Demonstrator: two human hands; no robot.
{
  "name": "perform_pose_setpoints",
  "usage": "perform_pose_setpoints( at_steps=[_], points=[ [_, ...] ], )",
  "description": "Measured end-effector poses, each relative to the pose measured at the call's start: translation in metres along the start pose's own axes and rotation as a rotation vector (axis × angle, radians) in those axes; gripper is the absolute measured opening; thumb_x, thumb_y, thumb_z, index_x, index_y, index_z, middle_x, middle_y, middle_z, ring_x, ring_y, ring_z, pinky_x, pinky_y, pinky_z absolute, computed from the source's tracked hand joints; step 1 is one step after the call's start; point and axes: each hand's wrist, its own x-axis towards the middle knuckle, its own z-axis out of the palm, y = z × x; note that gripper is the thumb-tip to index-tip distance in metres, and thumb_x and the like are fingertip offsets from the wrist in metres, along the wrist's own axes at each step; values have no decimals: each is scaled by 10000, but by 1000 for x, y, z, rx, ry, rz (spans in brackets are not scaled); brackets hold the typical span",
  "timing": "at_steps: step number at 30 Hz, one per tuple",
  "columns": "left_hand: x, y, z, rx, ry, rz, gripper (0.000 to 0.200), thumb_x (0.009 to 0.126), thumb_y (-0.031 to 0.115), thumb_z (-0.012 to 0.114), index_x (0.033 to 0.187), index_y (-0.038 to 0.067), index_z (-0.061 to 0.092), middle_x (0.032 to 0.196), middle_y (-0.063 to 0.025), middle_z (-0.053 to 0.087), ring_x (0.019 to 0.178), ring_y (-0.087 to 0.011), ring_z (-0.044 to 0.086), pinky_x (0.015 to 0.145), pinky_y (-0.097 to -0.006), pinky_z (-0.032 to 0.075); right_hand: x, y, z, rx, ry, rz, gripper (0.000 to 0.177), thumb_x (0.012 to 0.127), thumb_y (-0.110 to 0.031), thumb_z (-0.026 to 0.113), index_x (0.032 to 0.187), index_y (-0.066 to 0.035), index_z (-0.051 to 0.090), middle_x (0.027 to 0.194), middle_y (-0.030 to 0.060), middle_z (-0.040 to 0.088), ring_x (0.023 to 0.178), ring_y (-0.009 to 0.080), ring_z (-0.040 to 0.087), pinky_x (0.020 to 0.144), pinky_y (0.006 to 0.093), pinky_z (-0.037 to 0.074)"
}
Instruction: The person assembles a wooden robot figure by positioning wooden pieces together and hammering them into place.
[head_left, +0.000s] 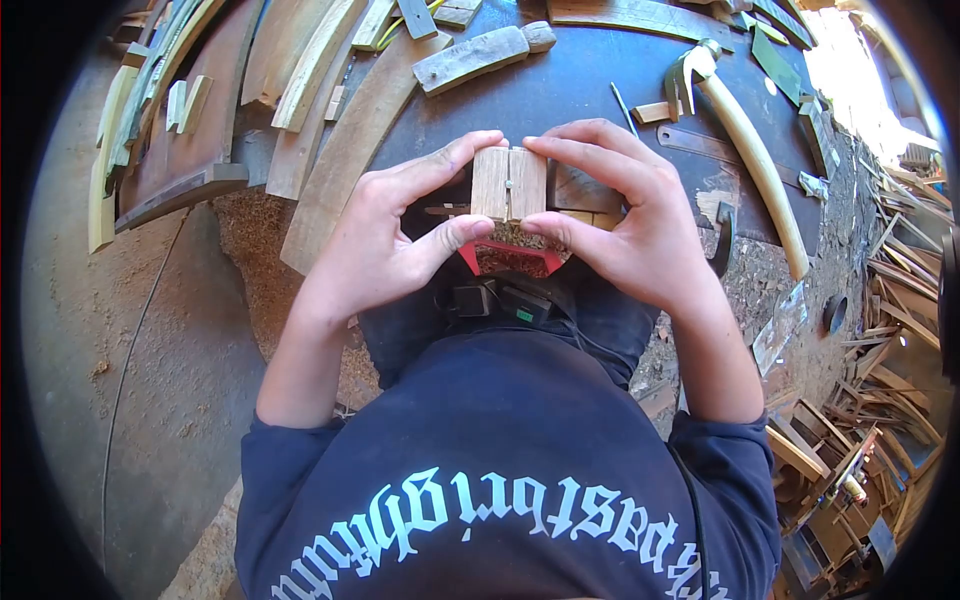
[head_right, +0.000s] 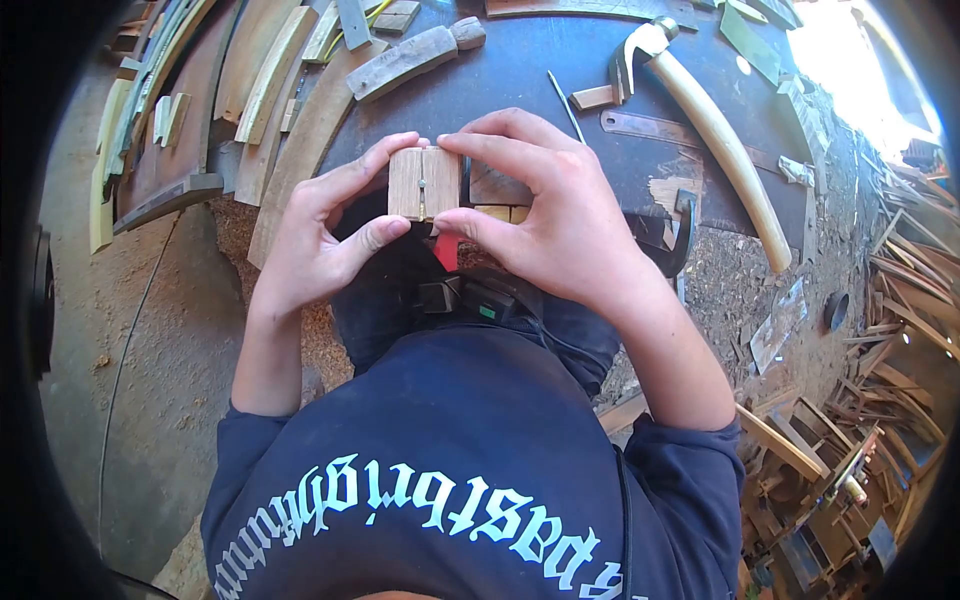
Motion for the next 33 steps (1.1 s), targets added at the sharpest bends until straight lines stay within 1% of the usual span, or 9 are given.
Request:
perform_pose_setpoints(
  at_steps=[2,6,13,16,20,24,27,30,33],
  points=[
    [0,0,0,-22,-11,-20,655,917,115,765,1505,-13,506,1426,-170,625,1326,-239,591,1146,-385,439,-4,-2,4,-14,30,1,528,770,-157,877,1252,-22,711,1175,146,697,1089,284,689,957,359,532],
    [7,-18,-11,-428,-55,-75,654,937,128,765,1516,-12,496,1462,-159,597,1346,-236,575,1153,-395,442,-7,-7,6,26,105,2,514,776,-152,872,1251,-33,715,1195,140,694,1109,284,682,970,366,530],
    [22,-13,-26,-350,-166,-127,594,925,145,781,1459,-4,569,1409,-136,645,1298,-232,616,1119,-380,479,-23,1,15,-287,279,-174,452,744,-146,888,1168,-68,755,1225,119,698,1171,324,644,1005,416,518],
    [35,-9,-42,-179,-329,-64,658,859,205,835,1444,24,596,1404,-123,658,1289,-238,629,1109,-380,488,-31,15,26,-451,330,-265,420,739,-140,885,1137,-75,769,1267,118,686,1230,348,596,1034,439,498],
    [69,10,-53,208,-501,315,710,746,170,856,1420,112,641,1401,-103,666,1287,-296,634,1089,-410,507,-38,18,38,-484,376,-246,425,725,-166,896,1120,-73,773,1312,131,664,1255,366,567,1055,457,480],
    [86,38,-50,431,-675,317,782,656,-8,845,1395,176,670,1359,-114,681,1209,-345,663,1021,-434,556,-40,16,44,-504,440,-242,504,662,-263,943,1085,-57,765,1342,149,641,1273,387,543,1070,482,461],
    [100,54,-45,651,-757,401,764,660,-27,832,1382,177,682,1319,-110,703,1138,-337,696,975,-406,579,-40,17,55,-601,511,-242,528,632,-316,958,1025,-34,747,1347,151,627,1275,392,530,1076,495,441],
    [110,75,-38,949,-893,315,732,650,-25,837,1347,155,702,1264,-103,729,1080,-324,716,938,-390,589,-37,11,61,-708,534,-213,516,633,-338,958,964,-21,722,1320,150,620,1256,390,524,1065,499,426],
    [115,61,-43,804,-860,420,652,647,-9,846,1277,115,731,1213,-101,748,1054,-312,724,913,-390,593,-33,7,68,-675,583,-177,493,646,-349,951,924,-29,701,1258,148,617,1212,375,526,1024,488,415]
  ],
)
